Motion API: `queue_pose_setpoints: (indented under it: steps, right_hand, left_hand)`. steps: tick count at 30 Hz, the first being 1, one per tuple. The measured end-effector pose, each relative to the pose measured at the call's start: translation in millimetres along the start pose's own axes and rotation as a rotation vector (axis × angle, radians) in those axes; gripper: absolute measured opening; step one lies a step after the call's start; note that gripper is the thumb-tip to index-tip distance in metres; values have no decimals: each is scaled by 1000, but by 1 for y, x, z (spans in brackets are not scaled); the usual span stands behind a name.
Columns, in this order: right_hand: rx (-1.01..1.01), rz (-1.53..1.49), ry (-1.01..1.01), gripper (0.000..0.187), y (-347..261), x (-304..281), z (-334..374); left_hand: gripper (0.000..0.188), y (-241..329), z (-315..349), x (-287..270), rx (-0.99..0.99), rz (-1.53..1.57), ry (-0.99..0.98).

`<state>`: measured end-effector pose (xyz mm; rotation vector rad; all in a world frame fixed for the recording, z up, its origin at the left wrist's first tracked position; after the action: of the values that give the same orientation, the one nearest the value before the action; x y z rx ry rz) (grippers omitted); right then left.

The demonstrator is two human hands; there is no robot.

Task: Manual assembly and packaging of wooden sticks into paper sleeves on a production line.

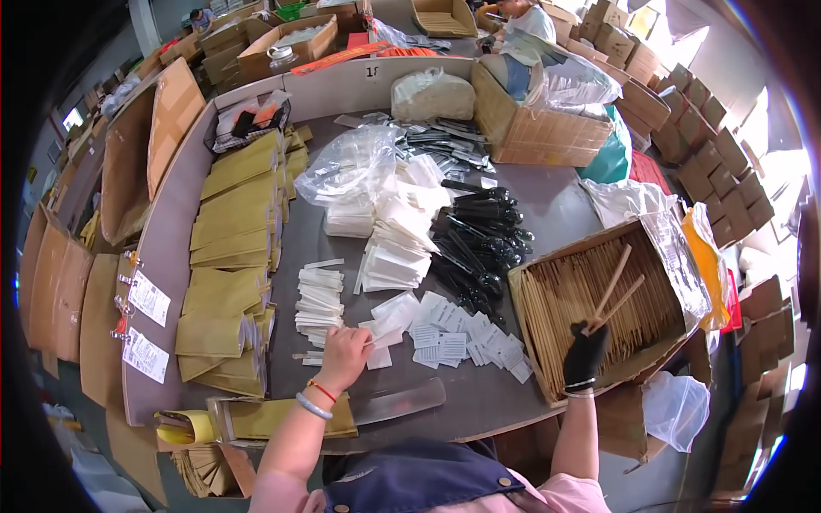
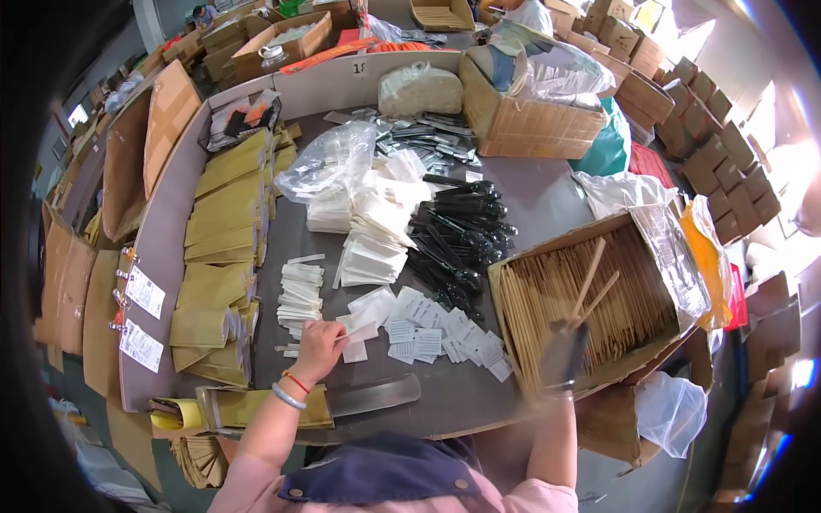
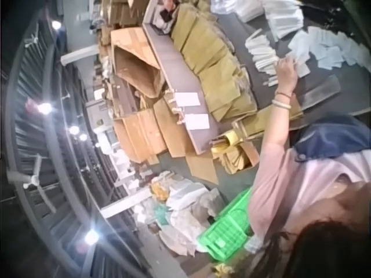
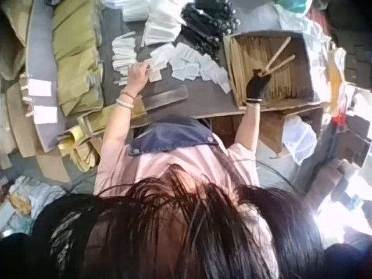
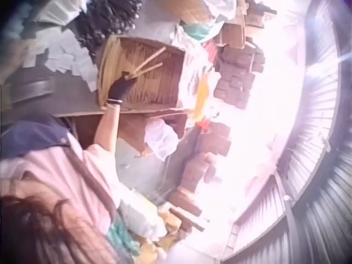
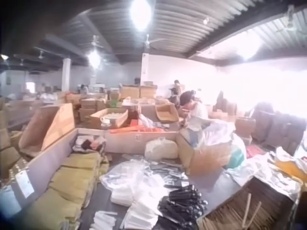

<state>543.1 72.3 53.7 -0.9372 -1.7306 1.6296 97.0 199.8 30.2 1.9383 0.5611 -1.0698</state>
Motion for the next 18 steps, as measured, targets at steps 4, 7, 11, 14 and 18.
queue_pose_setpoints:
  steps: [4, 7, 11, 14, 18]
  right_hand:
    - [-326, 448, -195, 14, 15, 65, -7]
    - [-402, 732, -339, 28, -20, 146, 5]
    - [-545, 837, -414, 30, -21, 187, 2]
    - [-620, 1004, -538, 13, 17, 208, 2]
    - [-532, 999, -498, 24, -4, 199, 10]
  left_hand:
    - [23, 21, 4, -14, -294, 580, 3]
    - [32, 40, 41, 2, -482, 803, -285]
    - [29, 68, 81, 8, 150, 9, -221]
    - [30, 59, 81, 6, 55, 10, -174]
    - [46, 63, 46, 3, 73, 13, -62]
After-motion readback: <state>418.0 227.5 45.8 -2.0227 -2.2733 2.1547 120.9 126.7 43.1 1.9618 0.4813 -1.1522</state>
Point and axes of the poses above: each hand's wrist, its own z-axis away from the middle knuckle, its own x-axis out of the palm, y = z × x, the point moved 9 cm from there along -z, towards the middle knuckle
